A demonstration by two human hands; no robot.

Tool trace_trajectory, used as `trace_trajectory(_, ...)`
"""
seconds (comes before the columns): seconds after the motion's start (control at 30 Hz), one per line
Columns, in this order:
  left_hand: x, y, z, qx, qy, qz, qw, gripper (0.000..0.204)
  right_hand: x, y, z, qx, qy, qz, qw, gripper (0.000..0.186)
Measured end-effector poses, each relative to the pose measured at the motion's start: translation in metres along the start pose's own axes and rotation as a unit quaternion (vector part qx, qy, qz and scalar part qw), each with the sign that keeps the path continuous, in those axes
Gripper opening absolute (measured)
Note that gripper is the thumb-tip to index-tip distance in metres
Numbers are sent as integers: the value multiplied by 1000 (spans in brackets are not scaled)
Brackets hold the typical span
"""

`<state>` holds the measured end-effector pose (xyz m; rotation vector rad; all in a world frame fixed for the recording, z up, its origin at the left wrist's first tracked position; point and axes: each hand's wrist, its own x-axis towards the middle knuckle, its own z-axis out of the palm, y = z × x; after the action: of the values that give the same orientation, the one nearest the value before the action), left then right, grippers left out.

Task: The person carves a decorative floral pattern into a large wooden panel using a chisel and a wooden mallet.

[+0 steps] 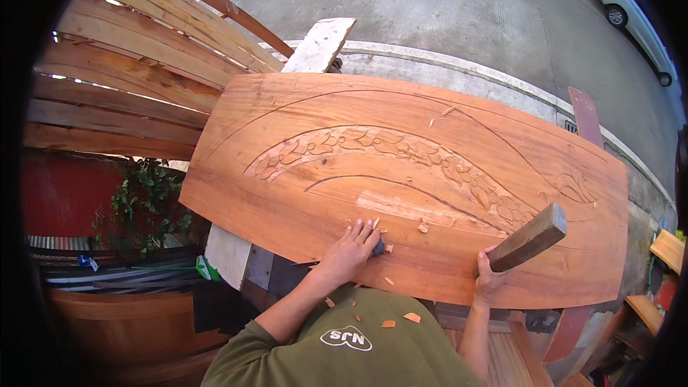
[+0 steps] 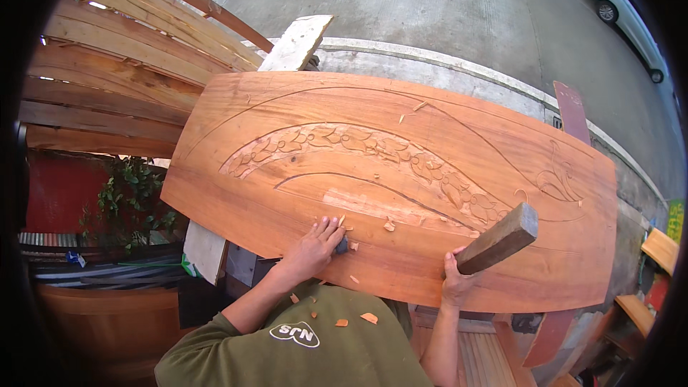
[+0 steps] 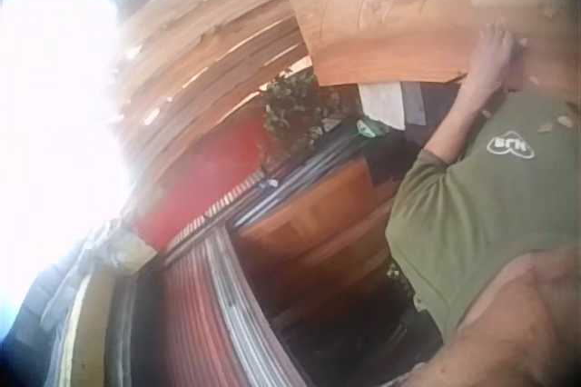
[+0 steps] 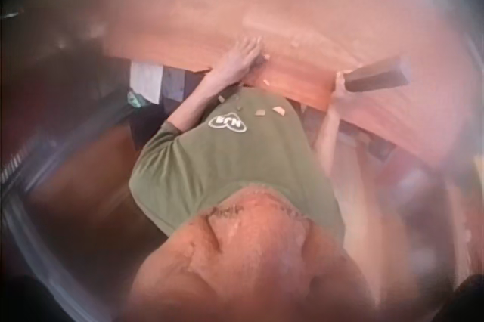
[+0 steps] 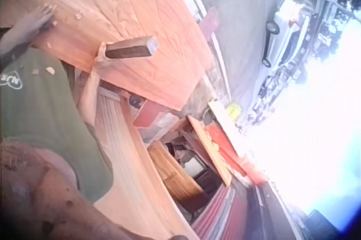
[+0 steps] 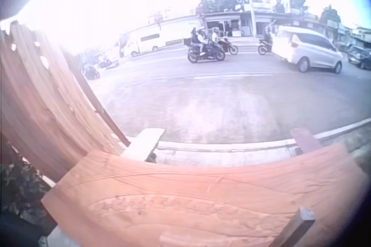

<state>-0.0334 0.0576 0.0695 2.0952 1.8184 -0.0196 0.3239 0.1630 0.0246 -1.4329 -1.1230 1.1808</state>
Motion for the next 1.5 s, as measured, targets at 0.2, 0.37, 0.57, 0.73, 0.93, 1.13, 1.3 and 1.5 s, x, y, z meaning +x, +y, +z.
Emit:
trace_trajectory(0.2,-12,3,-26,-137,-48,50,988,79,7,14,3,45,51,-38,997,20)
trace_trajectory(0.37,-25,-43,-57,-132,30,-35,990,78,7,22,3,71,91,-65,991,27)
trace_trajectory(0.57,-85,-143,-65,-155,126,-181,963,76,8,1,38,77,155,-124,977,23)
trace_trajectory(0.73,-107,-200,-56,-167,76,-263,947,91,17,10,33,81,221,-115,965,28)
trace_trajectory(0.93,-111,-223,-50,-226,29,-244,943,98,26,22,29,133,255,-52,956,35)
trace_trajectory(1.13,-109,-239,-37,-211,43,-228,949,100,36,44,22,165,257,-62,950,39)
trace_trajectory(1.3,-106,-233,-36,-212,76,-249,942,104,23,28,31,186,257,-60,947,40)
trace_trajectory(1.5,-99,-210,-62,-228,32,-313,922,105,15,13,36,226,265,-71,935,35)
